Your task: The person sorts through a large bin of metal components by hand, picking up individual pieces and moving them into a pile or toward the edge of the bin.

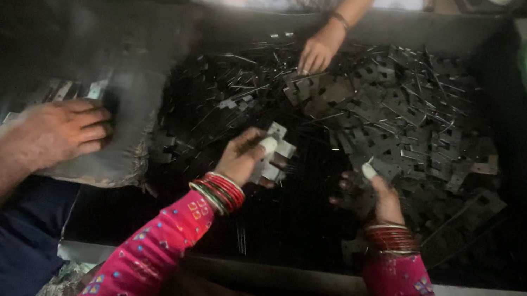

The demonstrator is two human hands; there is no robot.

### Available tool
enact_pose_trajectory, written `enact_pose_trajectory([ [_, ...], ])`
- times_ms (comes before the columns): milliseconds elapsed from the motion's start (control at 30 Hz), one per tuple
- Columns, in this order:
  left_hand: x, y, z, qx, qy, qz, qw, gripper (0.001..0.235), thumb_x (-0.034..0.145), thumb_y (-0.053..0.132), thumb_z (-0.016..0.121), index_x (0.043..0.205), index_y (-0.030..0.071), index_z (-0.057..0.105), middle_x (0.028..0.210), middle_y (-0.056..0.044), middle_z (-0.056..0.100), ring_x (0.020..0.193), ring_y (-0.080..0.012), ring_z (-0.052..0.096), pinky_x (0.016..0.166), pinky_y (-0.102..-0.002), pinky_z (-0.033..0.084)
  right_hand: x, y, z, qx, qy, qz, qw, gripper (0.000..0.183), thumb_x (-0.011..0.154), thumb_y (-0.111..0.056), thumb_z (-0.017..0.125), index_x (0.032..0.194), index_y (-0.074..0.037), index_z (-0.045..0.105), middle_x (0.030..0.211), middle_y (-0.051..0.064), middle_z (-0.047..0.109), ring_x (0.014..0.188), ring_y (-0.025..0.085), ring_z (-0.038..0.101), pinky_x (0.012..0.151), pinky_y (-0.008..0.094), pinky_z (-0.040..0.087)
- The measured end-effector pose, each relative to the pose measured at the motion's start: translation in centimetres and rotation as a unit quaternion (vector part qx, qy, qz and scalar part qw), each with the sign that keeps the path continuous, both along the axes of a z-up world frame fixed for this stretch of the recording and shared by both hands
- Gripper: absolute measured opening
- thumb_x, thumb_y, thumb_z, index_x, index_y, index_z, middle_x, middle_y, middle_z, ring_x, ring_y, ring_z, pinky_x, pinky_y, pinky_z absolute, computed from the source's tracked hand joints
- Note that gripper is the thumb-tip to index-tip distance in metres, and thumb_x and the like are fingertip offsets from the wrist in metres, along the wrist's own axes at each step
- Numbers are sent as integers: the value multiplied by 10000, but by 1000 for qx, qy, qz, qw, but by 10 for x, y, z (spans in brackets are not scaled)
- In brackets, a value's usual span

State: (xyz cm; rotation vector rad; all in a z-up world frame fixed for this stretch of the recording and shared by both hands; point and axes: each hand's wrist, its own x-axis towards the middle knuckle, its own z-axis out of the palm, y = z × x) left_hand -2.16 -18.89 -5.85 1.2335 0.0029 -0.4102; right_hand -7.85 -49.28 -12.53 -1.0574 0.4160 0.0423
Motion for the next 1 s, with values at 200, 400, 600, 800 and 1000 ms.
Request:
enact_pose_trajectory([
  [200,-51,-48,-39,314,-261,-61,911,419,910,224,715,1232,-2,570,896,-191,786,801,-305,792,671,-392,612,-11,37,-46,108,45,116,986,484,968,-370,592,1277,1,628,1221,174,685,1052,301,671,941,507,538],
  [400,-64,-53,-16,534,-306,-37,787,489,901,216,633,1375,122,557,819,-197,731,716,-416,709,659,-525,572,-26,55,-60,98,-106,158,977,561,1019,-438,610,1317,35,656,1232,111,725,1106,236,676,979,383,542],
  [600,-1,45,52,677,-378,182,605,373,912,182,650,1284,178,635,761,-165,709,669,-394,693,610,-533,544,-27,-61,42,-725,206,141,642,675,859,-629,696,1174,-32,701,1077,231,742,943,385,728,803,505,572],
  [800,37,200,53,824,-166,312,443,369,821,194,672,1185,201,732,796,-116,747,714,-323,729,644,-448,559,25,-47,-3,-812,179,249,496,626,837,-564,703,1199,-53,685,1080,215,736,946,379,725,789,501,575],
  [1000,36,208,53,807,-45,304,503,284,922,394,692,1105,183,745,1007,-132,757,962,-349,718,922,-537,493,27,-85,-23,-820,162,257,484,590,815,-498,709,1224,-75,669,1082,199,731,949,374,721,775,497,577],
])
